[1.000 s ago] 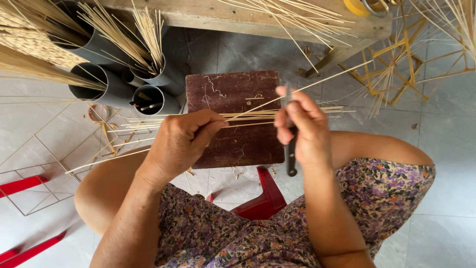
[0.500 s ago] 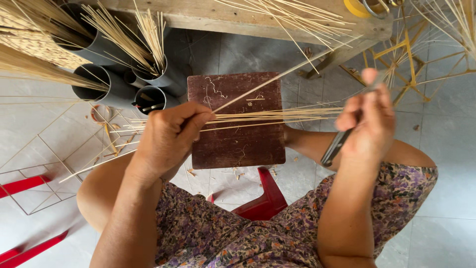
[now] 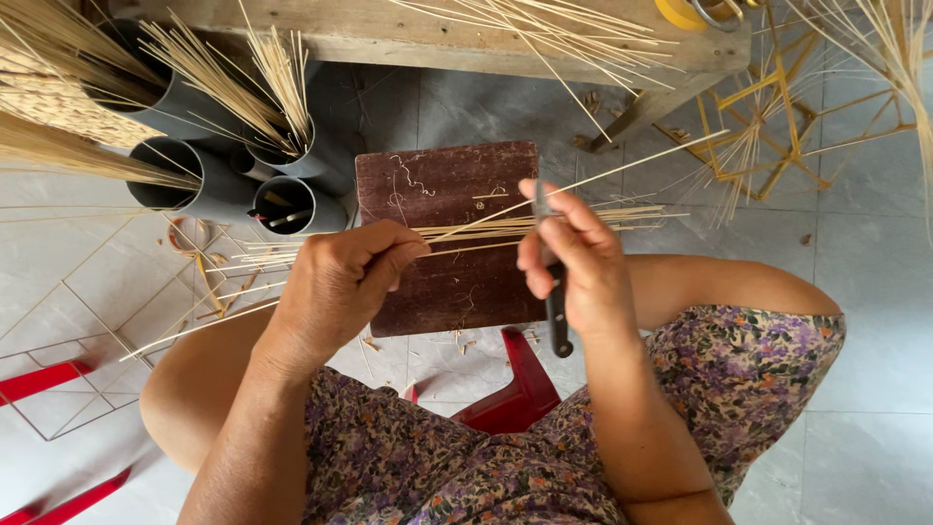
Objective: The person sits on a low stool and uses a small knife to split and trim thin bamboo sticks one at a time, holding each stick across a wooden board on their lap and drawing the blade along it to shave it into thinner pieces, placing finished sticks with a growing pile of processed sticks.
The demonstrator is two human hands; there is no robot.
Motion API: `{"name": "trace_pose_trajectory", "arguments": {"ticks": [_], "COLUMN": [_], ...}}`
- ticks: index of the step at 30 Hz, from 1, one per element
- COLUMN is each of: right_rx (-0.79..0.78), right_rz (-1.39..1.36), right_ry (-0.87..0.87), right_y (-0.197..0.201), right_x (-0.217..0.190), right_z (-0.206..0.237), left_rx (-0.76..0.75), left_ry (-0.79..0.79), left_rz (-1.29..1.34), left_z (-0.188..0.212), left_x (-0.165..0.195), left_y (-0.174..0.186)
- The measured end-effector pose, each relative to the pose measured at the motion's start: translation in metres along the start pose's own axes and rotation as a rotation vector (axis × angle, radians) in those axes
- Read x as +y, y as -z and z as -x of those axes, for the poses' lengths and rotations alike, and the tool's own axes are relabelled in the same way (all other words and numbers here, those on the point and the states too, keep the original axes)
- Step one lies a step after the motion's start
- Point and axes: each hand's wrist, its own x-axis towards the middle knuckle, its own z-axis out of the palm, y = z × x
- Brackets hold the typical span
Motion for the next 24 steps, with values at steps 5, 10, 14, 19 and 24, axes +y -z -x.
{"name": "trace_pose_trajectory", "arguments": {"ticks": [5,10,14,19,24], "right_rx": [0.118,0.202,0.355,0.27,0.055], "right_rz": [-0.111,-0.169,-0.113,0.226,0.489], "right_ry": [-0.022,0.138,0.278,0.321,0.145], "right_y": [0.04,0.079,0.091,0.063,0.022], "right_x": [-0.008,-0.024,-0.042,-0.054,-0.047], "right_z": [0.0,-0.003,0.0,0.014,0.013], "left_rx": [0.015,0.004,0.023,0.09,0.089], "left_ry": [0.047,0.079,0.088,-0.014,-0.05], "left_rz": [0.032,-0.013,-0.053,-0.11,-0.135], "left_z": [0.002,0.001,0.001,0.002,0.002], "left_x": [0.0,0.0,0.0,0.001,0.001], "left_y": [0.005,0.008,0.01,0.01,0.008]}}
